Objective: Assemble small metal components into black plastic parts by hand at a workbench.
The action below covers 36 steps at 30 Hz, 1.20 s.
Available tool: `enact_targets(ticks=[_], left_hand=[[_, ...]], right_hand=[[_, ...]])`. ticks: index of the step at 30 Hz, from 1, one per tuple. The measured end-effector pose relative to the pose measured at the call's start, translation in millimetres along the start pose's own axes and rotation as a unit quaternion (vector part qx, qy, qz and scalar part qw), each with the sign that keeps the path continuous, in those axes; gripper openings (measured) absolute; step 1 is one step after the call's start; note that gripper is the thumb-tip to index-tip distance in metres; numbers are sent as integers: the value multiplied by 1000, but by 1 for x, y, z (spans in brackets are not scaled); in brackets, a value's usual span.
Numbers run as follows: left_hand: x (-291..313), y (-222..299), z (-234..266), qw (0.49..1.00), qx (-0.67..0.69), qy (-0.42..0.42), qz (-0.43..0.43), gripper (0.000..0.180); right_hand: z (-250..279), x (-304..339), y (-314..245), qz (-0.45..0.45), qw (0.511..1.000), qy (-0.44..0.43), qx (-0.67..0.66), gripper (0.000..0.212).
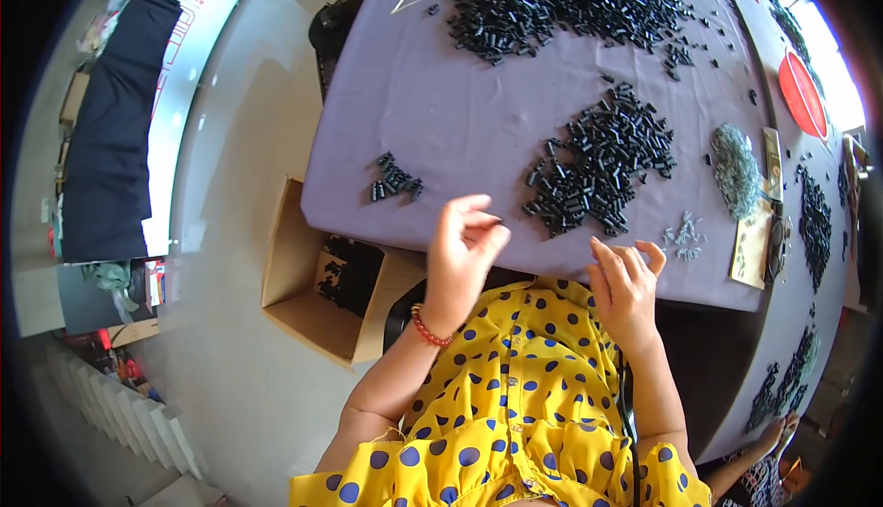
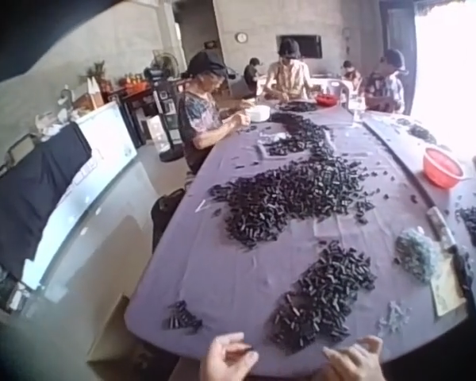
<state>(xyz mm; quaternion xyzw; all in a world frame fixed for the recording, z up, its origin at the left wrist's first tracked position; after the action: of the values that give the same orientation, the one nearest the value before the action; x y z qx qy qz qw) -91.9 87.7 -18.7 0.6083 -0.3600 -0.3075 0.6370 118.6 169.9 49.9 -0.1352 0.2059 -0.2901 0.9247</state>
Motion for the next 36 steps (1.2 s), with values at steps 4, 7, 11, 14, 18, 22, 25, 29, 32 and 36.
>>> enact_targets(ticks=[4, 7, 11, 14, 18, 22, 25, 29, 32, 36], left_hand=[[-17, 31, 67, 961, -211, 140, -114, 38], [-31, 30, 95, 944, -248, 187, -115, 37], [-38, 32, 103, 917, -325, 199, -115, 38], [-36, 35, 99, 898, -372, 196, -130, 40], [-29, 41, 93, 878, -400, 209, -162, 36], [-21, 47, 65, 894, -346, 181, -219, 31], [-17, 45, 21, 923, -317, 88, -200, 30], [-10, 49, -34, 891, -377, 34, -252, 38], [-12, 49, -52, 873, -414, 28, -256, 41], [-12, 39, -54, 871, -430, 20, -239, 42]], right_hand=[[-5, 4, 5, -6, 1000, 5, 1, 29], [-7, 4, 5, 1, 1000, 9, 3, 27], [-8, 2, 6, 1, 1000, 6, -2, 27], [-6, 3, 7, 3, 1000, 15, -6, 26], [-5, 6, 9, 0, 1000, 21, -9, 26], [-7, 5, 10, 5, 1000, 22, -13, 27], [-7, 3, 9, 4, 1000, 24, -19, 29], [-6, 10, 9, 5, 999, 28, -24, 30], [-6, 13, 9, 2, 999, 35, -35, 31], [-1, 21, 13, -11, 998, 46, -39, 30]])
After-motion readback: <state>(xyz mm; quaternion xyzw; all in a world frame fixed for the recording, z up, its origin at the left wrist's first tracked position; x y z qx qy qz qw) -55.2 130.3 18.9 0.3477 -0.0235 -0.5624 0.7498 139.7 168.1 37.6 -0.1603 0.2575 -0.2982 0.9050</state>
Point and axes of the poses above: each hand's wrist, its own x-axis away from the middle knuckle, its own z-axis out of the back of the hand, y = z × x, the point moved 10 cm from there along -x, towards the middle knuckle, and after that the axes turned 3 degrees about -y, right-handed, at the moved point
